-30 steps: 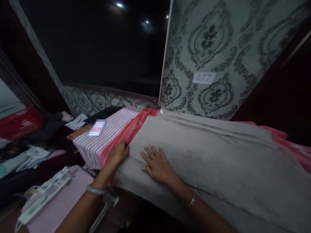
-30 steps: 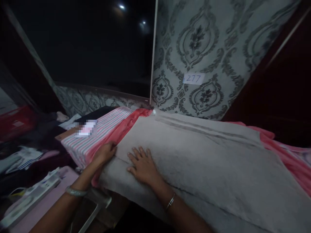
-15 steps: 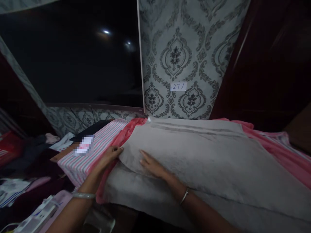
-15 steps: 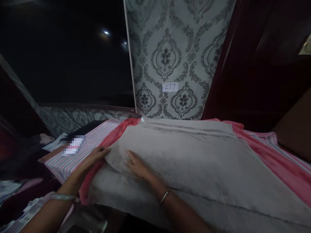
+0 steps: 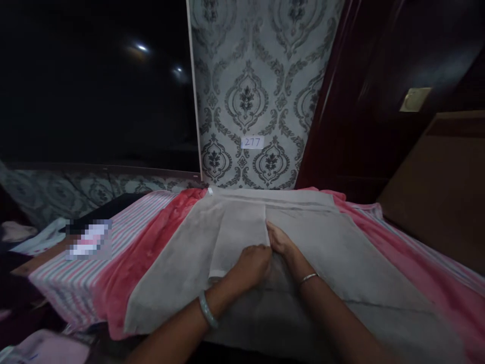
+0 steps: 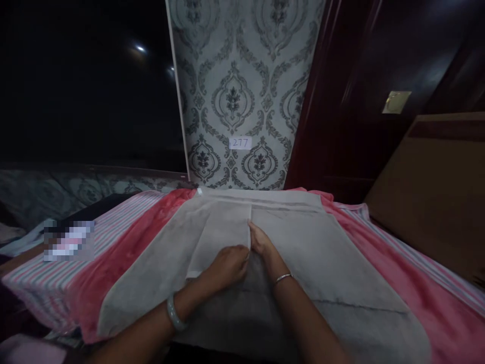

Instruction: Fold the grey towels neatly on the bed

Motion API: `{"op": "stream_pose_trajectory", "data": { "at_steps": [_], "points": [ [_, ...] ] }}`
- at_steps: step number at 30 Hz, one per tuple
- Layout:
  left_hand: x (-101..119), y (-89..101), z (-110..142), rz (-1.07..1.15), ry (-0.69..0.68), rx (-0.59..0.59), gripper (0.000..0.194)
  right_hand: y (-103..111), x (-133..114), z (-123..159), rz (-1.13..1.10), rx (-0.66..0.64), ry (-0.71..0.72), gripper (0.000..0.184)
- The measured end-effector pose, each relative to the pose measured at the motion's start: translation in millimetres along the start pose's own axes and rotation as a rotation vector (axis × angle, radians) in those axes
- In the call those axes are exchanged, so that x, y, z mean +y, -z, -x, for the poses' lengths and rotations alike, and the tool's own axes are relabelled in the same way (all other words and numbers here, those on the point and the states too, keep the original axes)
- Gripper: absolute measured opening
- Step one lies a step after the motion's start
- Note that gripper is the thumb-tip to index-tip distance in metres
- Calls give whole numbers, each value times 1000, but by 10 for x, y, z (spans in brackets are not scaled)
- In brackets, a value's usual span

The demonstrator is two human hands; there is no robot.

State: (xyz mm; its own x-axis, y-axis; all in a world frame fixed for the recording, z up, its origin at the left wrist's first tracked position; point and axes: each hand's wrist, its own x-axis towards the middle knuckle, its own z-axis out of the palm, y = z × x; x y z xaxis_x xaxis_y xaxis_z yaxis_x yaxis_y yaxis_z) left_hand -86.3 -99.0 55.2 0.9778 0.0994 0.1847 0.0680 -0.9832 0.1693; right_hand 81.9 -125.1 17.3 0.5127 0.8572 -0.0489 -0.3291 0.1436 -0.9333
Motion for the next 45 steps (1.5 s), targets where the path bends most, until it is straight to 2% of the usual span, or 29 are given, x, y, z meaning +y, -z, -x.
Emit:
{"op": "stream_pose_trajectory", "data": {
  "at_steps": [3, 6, 10, 14, 16, 18, 21, 23, 27, 34, 37, 40, 42, 45],
  "points": [
    [81, -233, 79, -45, 13, -32, 25, 121, 109, 11, 45, 51, 17, 38],
    [62, -305, 157, -76, 17, -29, 31, 120, 181, -96, 77, 126, 34, 38],
    [17, -223, 168, -47, 56, -4, 35, 81, 140, -297, 126, 223, 62, 43],
    [105, -91, -8, -35, 64, 57, 38, 207, -106, -379, 167, 250, 133, 51],
    [197, -116, -120, -35, 25, 79, 36, 363, -216, -329, 189, 266, 163, 55],
    [291, -236, -202, -42, -22, 54, 32, 551, -247, -224, 210, 299, 167, 54],
    [378, -513, -240, -90, -93, 14, 24, 800, -134, -42, 221, 343, 142, 49],
    [391, -667, -228, -121, -147, 46, 21, 902, -14, 34, 212, 361, 147, 46],
    [372, -765, -219, -110, -206, 152, 19, 973, 130, 47, 182, 381, 193, 49],
    [404, -880, -204, -136, -280, 295, 10, 998, 143, 128, 146, 292, 249, 61],
    [419, -948, -177, -126, -308, 336, 14, 996, 151, 178, 134, 268, 268, 65],
    [457, -932, -143, -104, -308, 330, 13, 994, 159, 195, 127, 257, 276, 68],
    [470, -854, -97, -33, -334, 324, 12, 999, 163, 194, 127, 251, 281, 70],
    [356, -635, -8, 135, -352, 438, 17, 1016, 174, 182, 143, 262, 283, 72]
  ]
}}
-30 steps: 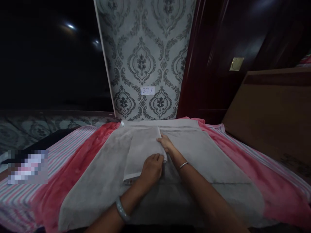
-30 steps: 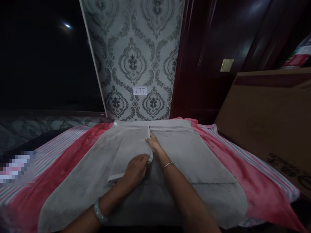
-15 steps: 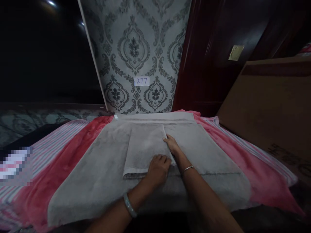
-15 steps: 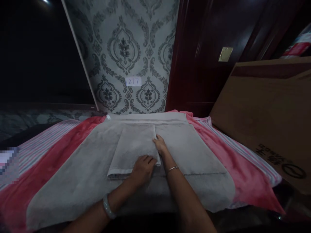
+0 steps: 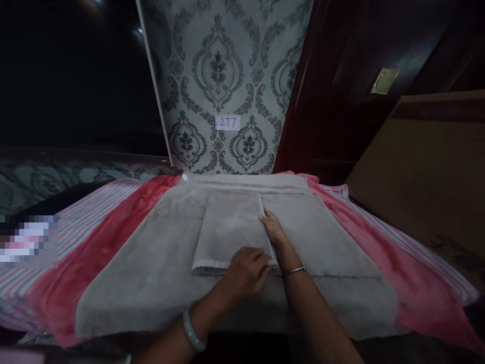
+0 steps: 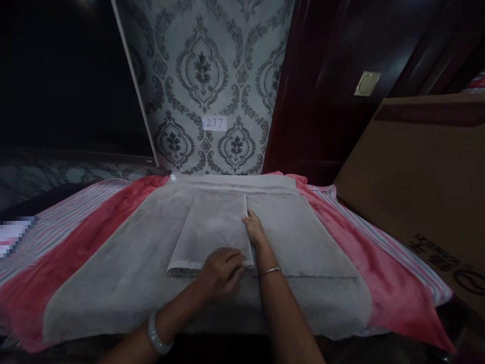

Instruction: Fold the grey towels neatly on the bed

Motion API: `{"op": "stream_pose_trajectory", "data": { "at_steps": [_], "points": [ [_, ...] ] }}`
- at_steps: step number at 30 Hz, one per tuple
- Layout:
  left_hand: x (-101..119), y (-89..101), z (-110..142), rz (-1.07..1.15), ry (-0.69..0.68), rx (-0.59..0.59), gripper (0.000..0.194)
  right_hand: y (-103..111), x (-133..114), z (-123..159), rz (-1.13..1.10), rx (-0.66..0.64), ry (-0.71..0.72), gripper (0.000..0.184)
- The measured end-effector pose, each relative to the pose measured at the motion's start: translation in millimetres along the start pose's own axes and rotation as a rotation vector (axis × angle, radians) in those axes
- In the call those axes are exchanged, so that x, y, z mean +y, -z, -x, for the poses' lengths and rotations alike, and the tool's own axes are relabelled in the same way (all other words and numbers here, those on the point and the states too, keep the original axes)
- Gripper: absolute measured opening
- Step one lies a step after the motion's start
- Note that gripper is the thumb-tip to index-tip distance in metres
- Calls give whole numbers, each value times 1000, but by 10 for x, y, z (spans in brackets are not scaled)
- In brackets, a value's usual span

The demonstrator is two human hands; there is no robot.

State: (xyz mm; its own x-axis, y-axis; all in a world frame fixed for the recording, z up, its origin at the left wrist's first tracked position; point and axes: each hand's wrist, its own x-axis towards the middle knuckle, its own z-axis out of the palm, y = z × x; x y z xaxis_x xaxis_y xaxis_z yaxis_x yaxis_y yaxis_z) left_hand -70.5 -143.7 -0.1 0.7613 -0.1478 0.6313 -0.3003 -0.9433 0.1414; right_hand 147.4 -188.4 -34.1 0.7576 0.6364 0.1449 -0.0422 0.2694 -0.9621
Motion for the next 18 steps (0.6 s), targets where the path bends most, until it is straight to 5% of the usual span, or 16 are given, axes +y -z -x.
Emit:
{"op": "stream_pose_trajectory", "data": {
  "at_steps": [3, 6, 10, 14, 18],
  "points": [
    [-313, 337, 19, 62, 176, 215, 27, 7, 23, -17, 42, 25, -6, 72],
    [-799, 603, 50, 177, 643, 364, 33, 4, 41, -28, 60, 41, -15, 73],
    [-1317, 719, 135, 595, 1166, 382, 53, -7, 58, -38, 78, 81, -18, 74],
    [-1508, 706, 181, 862, 1300, 332, 66, -17, 71, -49, 98, 123, -14, 77],
    [-1532, 692, 85, 1043, 1330, 292, 55, -31, 78, -48, 108, 132, -26, 81]
  ]
}}
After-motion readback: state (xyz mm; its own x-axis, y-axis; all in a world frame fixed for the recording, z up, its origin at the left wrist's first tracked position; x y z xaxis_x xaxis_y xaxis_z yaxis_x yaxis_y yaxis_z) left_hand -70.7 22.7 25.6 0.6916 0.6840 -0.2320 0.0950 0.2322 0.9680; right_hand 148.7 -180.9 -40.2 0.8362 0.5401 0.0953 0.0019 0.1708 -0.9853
